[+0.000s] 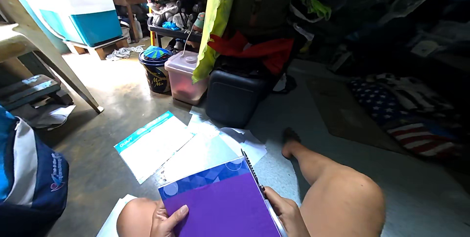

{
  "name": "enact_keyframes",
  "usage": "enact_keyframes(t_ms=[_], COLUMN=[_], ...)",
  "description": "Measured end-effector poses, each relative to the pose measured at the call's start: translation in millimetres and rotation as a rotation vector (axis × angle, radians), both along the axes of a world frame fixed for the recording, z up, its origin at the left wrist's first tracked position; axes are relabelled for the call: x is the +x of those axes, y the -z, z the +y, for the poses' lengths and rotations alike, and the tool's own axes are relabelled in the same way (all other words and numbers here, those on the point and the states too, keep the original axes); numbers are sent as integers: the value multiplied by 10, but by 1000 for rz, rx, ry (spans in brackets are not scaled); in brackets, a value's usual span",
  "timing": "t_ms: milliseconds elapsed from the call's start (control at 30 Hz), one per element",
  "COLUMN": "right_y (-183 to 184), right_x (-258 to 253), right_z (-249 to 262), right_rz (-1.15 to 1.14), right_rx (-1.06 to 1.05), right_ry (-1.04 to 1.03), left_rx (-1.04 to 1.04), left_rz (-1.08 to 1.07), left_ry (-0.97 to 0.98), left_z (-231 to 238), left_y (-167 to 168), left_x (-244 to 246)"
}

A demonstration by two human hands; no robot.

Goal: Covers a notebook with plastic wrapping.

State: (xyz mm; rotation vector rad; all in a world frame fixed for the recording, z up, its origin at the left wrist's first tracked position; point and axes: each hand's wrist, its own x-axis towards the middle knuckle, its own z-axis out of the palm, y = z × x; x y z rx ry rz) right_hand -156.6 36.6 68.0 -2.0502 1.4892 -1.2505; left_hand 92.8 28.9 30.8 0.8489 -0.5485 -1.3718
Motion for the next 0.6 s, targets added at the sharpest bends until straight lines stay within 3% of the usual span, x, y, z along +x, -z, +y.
enact_keyframes(t_ms=[600], right_y=[24], right_x=[26], right_z=[0], right_rz=[-22], right_rx=[-50], right_ry=[32], left_rx=[-16], left_rz=[8], left_ry=[6], left_z=[-6], left_y=[30], left_x=[-6])
